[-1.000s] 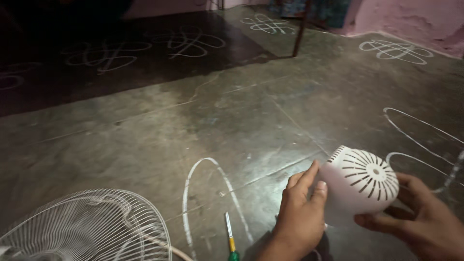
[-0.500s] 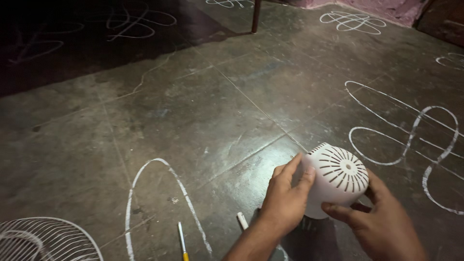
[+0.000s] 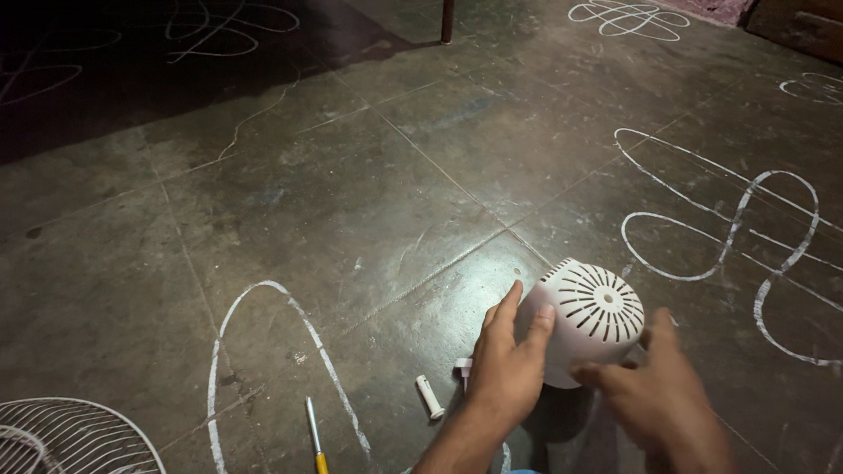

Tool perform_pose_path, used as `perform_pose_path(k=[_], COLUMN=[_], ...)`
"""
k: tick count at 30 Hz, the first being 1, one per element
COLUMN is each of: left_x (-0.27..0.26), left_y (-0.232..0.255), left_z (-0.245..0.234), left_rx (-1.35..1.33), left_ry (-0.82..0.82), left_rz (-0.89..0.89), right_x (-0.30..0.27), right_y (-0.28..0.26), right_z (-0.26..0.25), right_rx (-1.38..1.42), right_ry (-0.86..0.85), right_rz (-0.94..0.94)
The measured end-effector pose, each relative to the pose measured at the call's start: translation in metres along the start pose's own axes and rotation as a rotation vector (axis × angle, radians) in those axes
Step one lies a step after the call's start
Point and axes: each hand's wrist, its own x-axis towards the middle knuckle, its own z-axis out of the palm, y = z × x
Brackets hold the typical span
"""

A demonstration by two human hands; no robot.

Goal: The person uses a screwdriver to remove a screw from the fan neck, then detaches the fan head and removes the motor housing cover. The person continues to remove internal components from the motor assembly.

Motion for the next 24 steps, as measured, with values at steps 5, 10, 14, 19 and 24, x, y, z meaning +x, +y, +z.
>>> perform_pose_path(k=[5, 10, 14, 19, 24], left_x=[-0.019, -0.063, -0.103, -0.133, -0.157], left_y=[0.013, 0.024, 0.011, -0.024, -0.041], left_z=[-0.023, -0.056, -0.090, -0.141, -0.186], left_rx=[-0.017, -0.124, -0.219, -0.269, -0.474], left_ry=[0.073, 0.142, 0.199, 0.278, 0.325], left_rz=[0.073, -0.078, -0.077, 0.029, 0.178], right_x=[0.005, -0.003, -0.023, -0.080, -0.164], right_y=[0.006, -0.009, -0.029, -0.085, -0.143], right_z=[-0.023, -0.045, -0.036, -0.015, 0.021], right_rx=[-0.031, -0.158, 0.025, 0.149, -0.029], right_ry=[0.220, 0.264, 0.336, 0.164, 0.020], right_rz=[-0.068, -0.219, -0.372, -0.296, -0.480])
